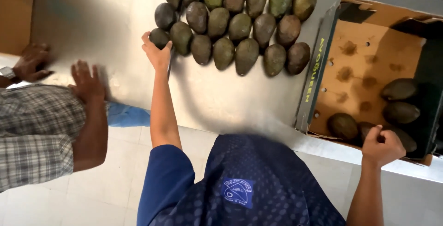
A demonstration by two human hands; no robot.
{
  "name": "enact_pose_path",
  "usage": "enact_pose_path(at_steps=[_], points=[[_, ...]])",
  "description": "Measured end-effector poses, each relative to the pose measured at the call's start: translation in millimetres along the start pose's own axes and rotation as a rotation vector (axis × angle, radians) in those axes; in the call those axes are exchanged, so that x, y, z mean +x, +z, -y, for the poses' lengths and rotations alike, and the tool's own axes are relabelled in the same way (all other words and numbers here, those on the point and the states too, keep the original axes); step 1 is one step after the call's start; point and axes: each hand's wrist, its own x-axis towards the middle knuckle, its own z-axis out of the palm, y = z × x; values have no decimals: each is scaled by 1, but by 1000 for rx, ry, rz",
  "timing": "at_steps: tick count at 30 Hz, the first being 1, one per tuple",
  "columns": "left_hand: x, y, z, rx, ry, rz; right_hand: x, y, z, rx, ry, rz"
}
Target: Sorting and inspecting avocados on a processing line in a facility.
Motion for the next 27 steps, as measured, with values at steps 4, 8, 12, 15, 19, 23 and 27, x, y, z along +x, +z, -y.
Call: enact_pose_path(at_steps=[4, 8, 12, 15, 19, 23, 27], points=[[0, 1, 3, -2, -13, -23, 2, -1, 3, 21, -18, -3], [-1, 0, 14, 3, 45, -2, 2, 1, 0, 5, -7, -6], [-3, 0, 23, -20, 105, 35, 5, 0, 5, -4, -65, -19], [0, 5, 40, 49, 259, 8, 8, 0, 14, -1, -82, -43], [-3, 7, 25, 177, 335, -17, 15, -7, 28, 66, -105, -97], [-45, 8, -58, 240, 153, -19, 22, -16, 45, 80, -33, -118], [-100, 44, -120, 189, 455, 52, 28, -21, 54, 116, -23, -90]])
